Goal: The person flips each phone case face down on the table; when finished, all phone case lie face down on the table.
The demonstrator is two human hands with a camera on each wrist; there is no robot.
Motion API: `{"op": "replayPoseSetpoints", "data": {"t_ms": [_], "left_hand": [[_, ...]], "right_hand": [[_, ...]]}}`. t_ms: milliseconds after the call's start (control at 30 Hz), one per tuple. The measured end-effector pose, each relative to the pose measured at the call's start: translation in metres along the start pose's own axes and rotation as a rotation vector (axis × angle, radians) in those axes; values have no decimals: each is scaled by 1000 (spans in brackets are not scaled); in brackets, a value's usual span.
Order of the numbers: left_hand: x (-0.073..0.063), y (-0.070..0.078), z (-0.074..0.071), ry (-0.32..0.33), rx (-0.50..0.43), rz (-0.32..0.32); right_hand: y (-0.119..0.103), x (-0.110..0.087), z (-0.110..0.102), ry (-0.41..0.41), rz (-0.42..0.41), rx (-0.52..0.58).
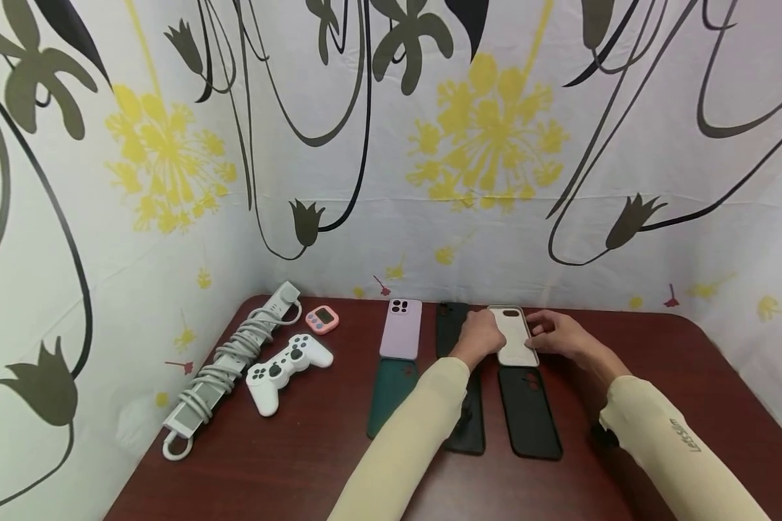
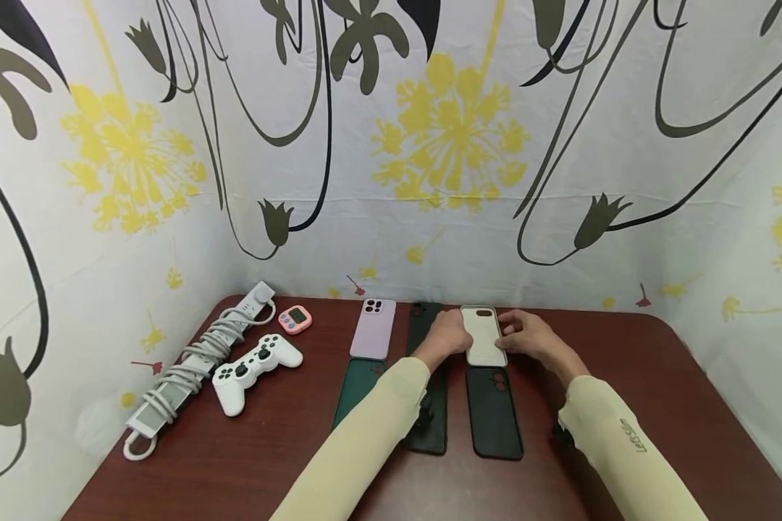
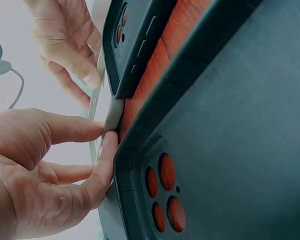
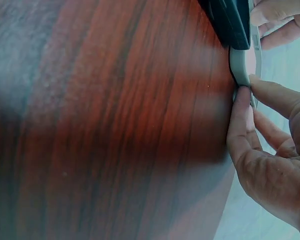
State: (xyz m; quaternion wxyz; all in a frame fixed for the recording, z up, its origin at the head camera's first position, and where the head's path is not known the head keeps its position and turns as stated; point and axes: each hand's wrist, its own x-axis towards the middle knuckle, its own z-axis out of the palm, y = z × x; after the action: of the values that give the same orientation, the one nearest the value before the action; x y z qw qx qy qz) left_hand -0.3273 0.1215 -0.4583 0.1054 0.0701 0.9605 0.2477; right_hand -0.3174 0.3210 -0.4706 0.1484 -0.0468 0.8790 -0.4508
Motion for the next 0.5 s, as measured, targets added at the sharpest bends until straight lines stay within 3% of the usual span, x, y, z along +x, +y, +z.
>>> {"op": "replayPoseSetpoints", "data": {"t_ms": [133, 200, 367, 500], "left_hand": [[22, -4, 18, -11, 12, -8], [23, -3, 18, -14, 20, -12], [-4, 3, -1, -2, -30, -20], [-11, 7, -2, 25, -43, -29]], "right_hand": [[0, -4, 2, 31, -14, -81], [-1, -5, 3, 43, -23, -104], [-2, -6, 7, 68, -39, -119], [1, -6, 9, 83, -38, -117]]}}
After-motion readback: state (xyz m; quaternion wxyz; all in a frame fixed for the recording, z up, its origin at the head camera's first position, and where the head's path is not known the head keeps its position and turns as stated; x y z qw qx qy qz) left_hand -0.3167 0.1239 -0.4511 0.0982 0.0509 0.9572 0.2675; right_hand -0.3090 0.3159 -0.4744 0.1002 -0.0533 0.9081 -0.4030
